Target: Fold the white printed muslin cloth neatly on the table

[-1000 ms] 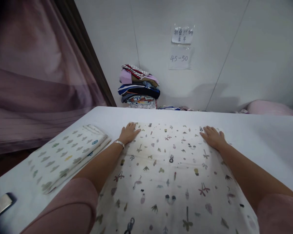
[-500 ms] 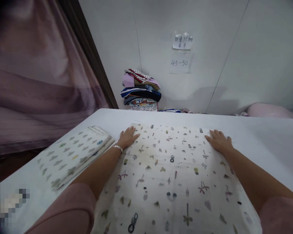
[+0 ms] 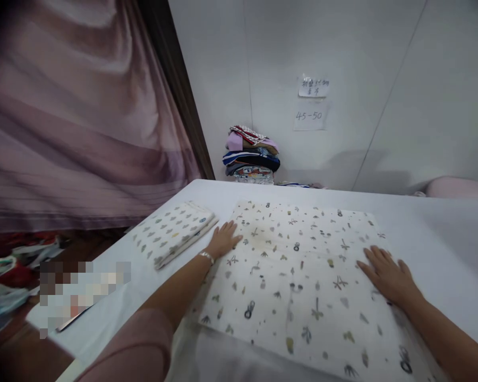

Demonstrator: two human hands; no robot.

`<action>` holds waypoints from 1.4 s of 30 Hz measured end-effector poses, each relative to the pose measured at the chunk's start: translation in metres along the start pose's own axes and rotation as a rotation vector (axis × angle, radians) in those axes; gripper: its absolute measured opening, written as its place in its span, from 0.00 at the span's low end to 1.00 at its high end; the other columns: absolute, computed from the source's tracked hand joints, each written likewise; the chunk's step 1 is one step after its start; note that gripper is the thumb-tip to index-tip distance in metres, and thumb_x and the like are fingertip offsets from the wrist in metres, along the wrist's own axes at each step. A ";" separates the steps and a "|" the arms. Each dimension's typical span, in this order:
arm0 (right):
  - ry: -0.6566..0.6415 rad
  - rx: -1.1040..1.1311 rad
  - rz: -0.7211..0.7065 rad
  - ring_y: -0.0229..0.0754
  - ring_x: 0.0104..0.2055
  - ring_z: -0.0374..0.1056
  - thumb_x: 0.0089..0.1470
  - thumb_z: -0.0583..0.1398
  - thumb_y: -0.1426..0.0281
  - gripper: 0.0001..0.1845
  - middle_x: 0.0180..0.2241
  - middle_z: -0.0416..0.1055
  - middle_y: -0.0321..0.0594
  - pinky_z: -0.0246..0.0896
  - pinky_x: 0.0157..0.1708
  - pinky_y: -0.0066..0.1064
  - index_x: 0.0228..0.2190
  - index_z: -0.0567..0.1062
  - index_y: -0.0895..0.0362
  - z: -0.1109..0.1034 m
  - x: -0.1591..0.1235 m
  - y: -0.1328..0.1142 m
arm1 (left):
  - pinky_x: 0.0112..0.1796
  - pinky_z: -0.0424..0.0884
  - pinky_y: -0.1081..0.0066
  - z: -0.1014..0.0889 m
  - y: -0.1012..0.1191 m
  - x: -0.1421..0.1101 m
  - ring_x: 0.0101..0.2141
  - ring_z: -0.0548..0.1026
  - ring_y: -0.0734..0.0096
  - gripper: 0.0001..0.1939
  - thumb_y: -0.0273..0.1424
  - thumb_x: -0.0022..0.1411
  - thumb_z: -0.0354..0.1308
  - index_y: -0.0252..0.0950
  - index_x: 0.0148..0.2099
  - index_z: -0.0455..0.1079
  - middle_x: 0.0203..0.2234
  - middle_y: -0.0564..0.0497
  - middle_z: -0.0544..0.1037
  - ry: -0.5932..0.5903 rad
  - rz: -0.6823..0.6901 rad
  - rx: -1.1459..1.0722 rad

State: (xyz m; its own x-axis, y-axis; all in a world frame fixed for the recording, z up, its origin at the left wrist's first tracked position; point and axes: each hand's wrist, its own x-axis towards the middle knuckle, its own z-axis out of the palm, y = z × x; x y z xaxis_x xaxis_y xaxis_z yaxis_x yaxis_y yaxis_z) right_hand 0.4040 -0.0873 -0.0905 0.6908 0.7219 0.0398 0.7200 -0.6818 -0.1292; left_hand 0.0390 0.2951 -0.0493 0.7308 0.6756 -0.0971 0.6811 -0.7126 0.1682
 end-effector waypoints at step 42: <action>0.210 0.424 0.178 0.51 0.63 0.51 0.56 0.50 0.53 0.29 0.59 0.61 0.46 0.43 0.63 0.45 0.53 0.69 0.57 -0.022 -0.188 0.030 | 0.45 0.67 0.56 0.002 0.022 -0.203 0.46 0.73 0.48 0.33 0.50 0.61 0.43 0.36 0.62 0.57 0.46 0.40 0.75 0.228 -0.532 -0.188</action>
State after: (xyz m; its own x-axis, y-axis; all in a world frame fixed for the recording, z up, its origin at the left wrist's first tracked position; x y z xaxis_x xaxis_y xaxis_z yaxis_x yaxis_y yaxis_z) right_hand 0.2971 -0.2458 -0.0801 0.8301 0.5299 0.1739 0.5301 -0.6528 -0.5412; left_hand -0.0941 0.1413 -0.0280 0.2498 0.9683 -0.0062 0.9157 -0.2341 0.3267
